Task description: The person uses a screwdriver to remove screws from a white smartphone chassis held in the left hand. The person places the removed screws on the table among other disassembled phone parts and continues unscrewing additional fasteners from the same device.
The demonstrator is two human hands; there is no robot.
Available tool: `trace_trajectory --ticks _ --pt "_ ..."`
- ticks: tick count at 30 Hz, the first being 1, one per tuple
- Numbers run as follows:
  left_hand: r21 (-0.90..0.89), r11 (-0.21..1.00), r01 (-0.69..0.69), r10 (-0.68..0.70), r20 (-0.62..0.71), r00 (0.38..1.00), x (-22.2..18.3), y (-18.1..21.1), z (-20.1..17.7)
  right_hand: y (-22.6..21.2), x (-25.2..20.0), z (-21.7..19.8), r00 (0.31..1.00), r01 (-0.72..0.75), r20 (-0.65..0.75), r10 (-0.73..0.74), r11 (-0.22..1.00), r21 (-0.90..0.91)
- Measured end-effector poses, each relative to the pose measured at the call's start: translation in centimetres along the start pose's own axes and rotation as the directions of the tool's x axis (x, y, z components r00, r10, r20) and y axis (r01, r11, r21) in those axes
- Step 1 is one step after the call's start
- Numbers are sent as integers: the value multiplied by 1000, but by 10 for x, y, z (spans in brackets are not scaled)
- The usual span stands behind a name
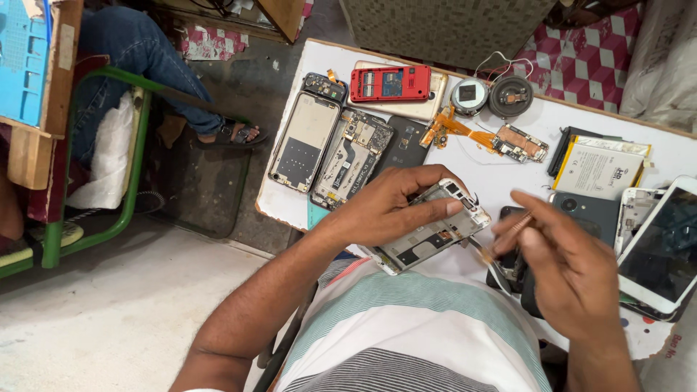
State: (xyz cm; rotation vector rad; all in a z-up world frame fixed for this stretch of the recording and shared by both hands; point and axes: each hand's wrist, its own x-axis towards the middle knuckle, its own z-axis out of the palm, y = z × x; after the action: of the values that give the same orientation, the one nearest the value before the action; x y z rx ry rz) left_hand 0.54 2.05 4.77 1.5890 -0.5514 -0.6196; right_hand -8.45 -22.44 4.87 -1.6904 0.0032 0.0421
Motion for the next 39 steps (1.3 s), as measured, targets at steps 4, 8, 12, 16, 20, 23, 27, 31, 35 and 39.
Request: trace_trajectory --ticks 4,8,12,16,20,23,27,31,35,39 --pt "149 982 116 -114 -19 993 1 3 5 8 -7 -7 999 -9 -42 17 984 176" --pt "106 994 16 -10 -51 999 10 -15 8 31 -6 -1 993 -75 -99 69 995 -61" --pt "45 992 114 -106 -158 982 9 -34 -5 26 -2 -13 991 -17 -131 -19 963 -267" --pt "4 982 188 -182 -231 956 0 -50 -9 16 -3 -9 981 166 182 -67 776 -608" --pt "-72 981 178 -191 -263 946 -13 -52 -16 17 13 24 887 335 457 66 587 -737" --pt "-116 980 159 -186 -282 941 -25 -51 -25 20 23 38 838 426 532 124 461 -779" --pt "-116 979 170 -195 -250 948 -41 -39 -40 11 29 39 808 544 589 20 360 -758" --pt "-68 993 98 -114 -293 949 -51 -31 -45 -5 20 8 928 343 359 -100 606 -717" --pt "-110 993 -48 12 -311 950 -49 -24 -39 -6 -4 -28 995 -96 -43 90 756 -648" --pt "-79 995 -63 37 -300 953 -36 -20 -17 13 -26 -49 993 -48 -119 0 913 -406"
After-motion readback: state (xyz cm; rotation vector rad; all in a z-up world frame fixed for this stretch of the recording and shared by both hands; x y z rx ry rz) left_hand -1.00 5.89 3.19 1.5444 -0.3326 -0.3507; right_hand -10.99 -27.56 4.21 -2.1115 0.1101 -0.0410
